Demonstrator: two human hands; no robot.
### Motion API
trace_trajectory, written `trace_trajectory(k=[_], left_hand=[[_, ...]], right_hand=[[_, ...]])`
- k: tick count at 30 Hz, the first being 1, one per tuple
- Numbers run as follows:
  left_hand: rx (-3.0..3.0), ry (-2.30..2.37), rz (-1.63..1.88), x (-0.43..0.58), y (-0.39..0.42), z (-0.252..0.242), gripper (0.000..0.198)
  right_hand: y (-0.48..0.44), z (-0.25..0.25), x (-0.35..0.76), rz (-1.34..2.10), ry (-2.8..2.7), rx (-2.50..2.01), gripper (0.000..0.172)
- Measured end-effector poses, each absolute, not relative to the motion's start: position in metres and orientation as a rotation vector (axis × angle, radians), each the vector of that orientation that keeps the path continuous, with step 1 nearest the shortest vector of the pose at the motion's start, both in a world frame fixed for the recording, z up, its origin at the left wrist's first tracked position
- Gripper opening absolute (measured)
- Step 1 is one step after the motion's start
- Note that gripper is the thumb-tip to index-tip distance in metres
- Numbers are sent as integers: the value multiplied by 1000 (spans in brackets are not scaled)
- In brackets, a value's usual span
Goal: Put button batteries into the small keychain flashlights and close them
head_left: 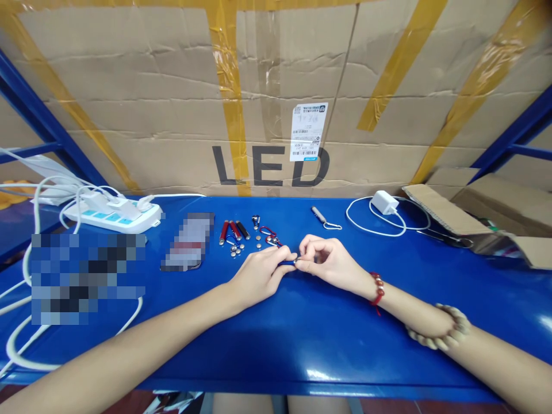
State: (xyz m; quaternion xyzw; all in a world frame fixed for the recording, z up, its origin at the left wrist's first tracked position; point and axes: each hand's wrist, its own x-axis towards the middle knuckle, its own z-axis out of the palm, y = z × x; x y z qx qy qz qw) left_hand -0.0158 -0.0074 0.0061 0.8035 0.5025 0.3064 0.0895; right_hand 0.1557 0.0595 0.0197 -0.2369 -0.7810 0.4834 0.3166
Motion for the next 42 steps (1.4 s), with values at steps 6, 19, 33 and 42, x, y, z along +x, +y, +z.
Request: trace_trajectory(k=[6,19,33,42], left_hand=[[2342,1524,953,-15,-7,7,10],[2175,1538,987,-11,-8,12,9],[2162,1455,1030,-12,-9,10,15],[2169,1499,1032,-10,-10,12,10]], right_hand=[[59,18,152,1381,-1952,-662,39],[61,16,150,1625,-1802,-680,37],[63,14,150,1689,-1817,-704,38],[64,13,151,1701,-1828,-717,35]])
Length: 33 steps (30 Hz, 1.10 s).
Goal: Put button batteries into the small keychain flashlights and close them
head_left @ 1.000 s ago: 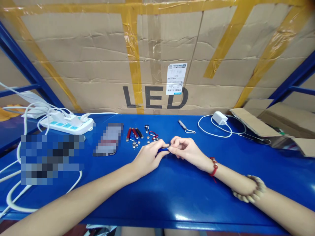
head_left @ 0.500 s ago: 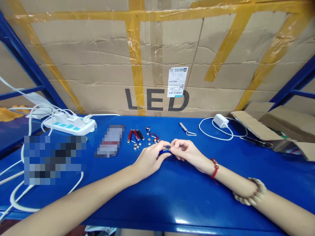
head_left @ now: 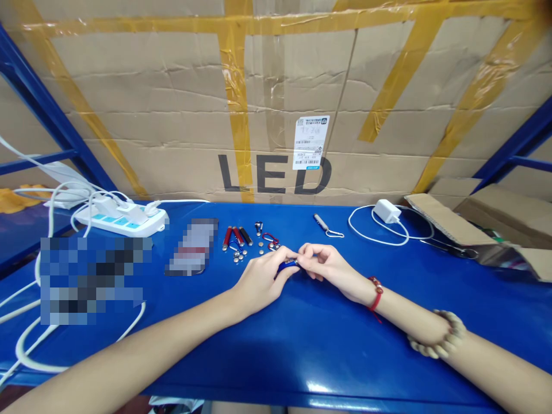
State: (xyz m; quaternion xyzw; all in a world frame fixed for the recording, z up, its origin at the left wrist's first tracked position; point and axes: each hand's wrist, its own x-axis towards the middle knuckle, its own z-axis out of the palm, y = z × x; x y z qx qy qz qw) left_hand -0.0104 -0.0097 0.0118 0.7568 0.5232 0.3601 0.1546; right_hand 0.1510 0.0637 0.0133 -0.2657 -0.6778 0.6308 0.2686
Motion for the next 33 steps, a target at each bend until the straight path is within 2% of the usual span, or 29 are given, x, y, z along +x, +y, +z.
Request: trace_trajectory(k=[33], left_hand=[[2114,1570,982,-9,-11,15,13]], right_hand=[[62,17,149,1693,-1824,-746,39]])
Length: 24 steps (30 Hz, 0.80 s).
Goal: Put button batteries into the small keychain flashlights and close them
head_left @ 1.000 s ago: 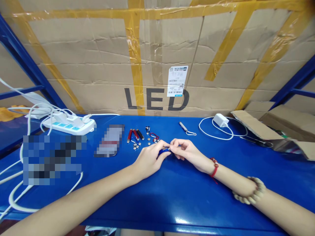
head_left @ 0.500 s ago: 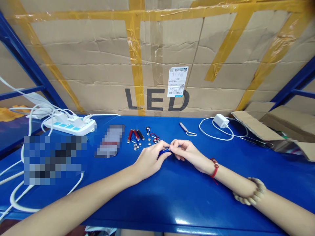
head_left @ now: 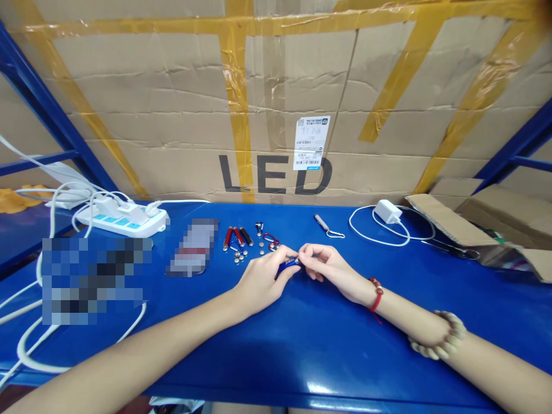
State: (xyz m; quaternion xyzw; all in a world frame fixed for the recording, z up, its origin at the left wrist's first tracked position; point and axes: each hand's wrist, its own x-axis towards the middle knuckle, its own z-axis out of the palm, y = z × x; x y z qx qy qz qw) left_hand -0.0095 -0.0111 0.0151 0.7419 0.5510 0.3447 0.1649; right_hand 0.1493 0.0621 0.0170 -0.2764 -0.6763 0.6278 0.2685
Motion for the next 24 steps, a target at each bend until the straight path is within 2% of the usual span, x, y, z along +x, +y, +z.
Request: trace_trajectory(k=[16,24], left_hand=[[2099,1576,979,-9,-12,16,12],[2061,1606,996,-9,-11,15,17]], right_hand=[[60,21,149,1687,-1816,-735,40],[60,20,148,1568,-1758,-792,41]])
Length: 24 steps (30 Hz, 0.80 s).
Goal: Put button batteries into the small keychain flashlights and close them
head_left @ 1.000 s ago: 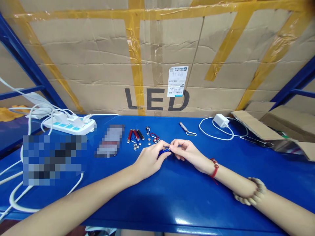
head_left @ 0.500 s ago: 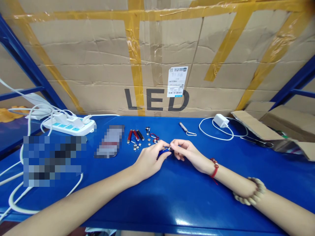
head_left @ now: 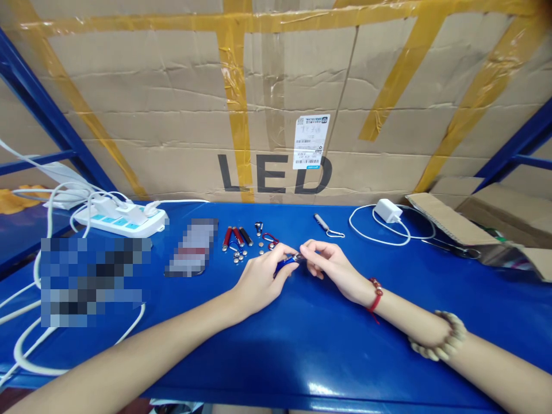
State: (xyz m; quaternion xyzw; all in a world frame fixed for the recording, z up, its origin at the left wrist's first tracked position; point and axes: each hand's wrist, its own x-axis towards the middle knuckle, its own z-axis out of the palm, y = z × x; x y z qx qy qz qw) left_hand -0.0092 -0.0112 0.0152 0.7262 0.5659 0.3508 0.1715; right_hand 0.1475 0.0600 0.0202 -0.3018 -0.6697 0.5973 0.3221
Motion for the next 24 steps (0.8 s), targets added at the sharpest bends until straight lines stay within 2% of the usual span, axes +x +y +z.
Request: trace_trajectory(k=[24], left_hand=[[2080,1602,997,-8,-11,16,13]], right_hand=[[62,16,148,1517,-1755,-774,33]])
